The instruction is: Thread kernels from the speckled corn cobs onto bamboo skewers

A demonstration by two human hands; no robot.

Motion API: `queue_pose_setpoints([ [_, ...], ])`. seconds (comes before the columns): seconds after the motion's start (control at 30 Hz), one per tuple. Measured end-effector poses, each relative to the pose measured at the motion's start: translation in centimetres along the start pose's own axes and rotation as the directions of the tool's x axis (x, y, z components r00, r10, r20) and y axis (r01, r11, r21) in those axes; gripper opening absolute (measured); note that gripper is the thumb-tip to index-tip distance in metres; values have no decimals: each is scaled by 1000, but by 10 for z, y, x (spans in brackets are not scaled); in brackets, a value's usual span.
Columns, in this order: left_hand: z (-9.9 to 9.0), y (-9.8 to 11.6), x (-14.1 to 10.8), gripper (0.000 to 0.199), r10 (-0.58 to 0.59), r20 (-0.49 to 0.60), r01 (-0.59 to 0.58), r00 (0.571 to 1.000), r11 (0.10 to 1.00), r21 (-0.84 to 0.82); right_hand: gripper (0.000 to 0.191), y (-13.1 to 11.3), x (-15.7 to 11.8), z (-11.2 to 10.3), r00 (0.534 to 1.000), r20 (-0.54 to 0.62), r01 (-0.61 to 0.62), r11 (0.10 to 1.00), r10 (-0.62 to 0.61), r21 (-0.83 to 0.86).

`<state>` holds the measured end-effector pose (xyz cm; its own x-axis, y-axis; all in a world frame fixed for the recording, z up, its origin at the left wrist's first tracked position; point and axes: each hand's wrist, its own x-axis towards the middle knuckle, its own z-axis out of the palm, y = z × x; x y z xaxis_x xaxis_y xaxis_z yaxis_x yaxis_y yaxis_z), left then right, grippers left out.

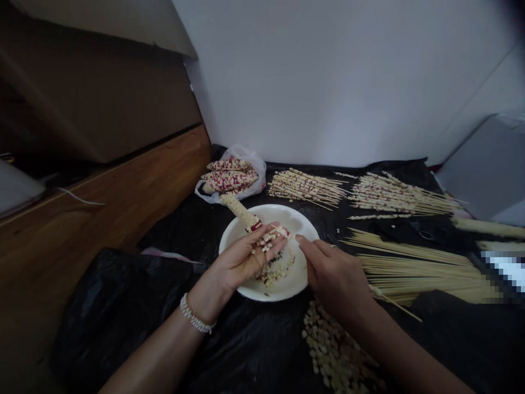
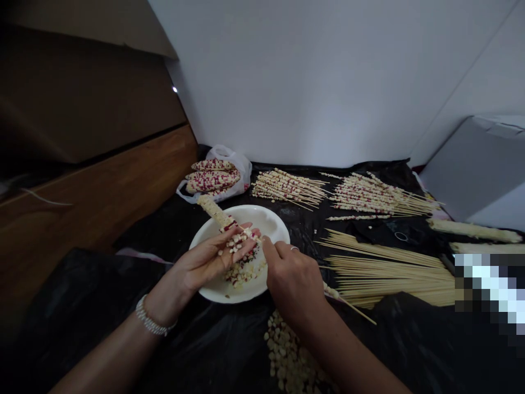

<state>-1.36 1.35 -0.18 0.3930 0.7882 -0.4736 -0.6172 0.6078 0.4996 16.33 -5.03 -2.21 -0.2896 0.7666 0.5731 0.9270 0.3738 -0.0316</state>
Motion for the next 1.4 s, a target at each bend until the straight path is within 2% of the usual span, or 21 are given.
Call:
queue_pose_setpoints([
  [0.2,-4,5,1,24,-49,88,49,995,999,7,34,1,1,1,1000,-18,11,1000,-11,-6],
  [0.27,-4,4,1,25,-54,71,54,996,999,11,34,0,1,0,1000,-22,16,1000,-16,-2],
  [0.37,-2,2,0,40,-29,30,29,999,999,27,34,0,1,0,1000,-8,7,1000,-7,-6],
  [0.67,-1,-2,0,17,48,-13,-49,999,999,-10,34,0,1,0,999,-28,15,1000,-15,-13],
  [0.8,0,1,0,20,70,-75,-71,995,997,-3,34,-1,1,-2,1000,-25,7,1000,-8,-25],
  [0.97,2,4,-2,28,1,-22,-1,1000,1000,-6,34,-1,2,-2,1000,-21,17,999,-18,-32],
  [1.1,0,0,-3,49,50,21,-51,999,998,31,33,0,2,-1,999,-33,17,999,-18,-31],
  [1.2,-1,-3,-4,43,66,57,-69,996,996,54,33,0,2,-1,999,-29,11,999,-12,-30],
  [1.4,0,-4,-4,38,83,55,-87,995,992,92,34,1,1,0,999,-41,23,1000,-24,-19],
])
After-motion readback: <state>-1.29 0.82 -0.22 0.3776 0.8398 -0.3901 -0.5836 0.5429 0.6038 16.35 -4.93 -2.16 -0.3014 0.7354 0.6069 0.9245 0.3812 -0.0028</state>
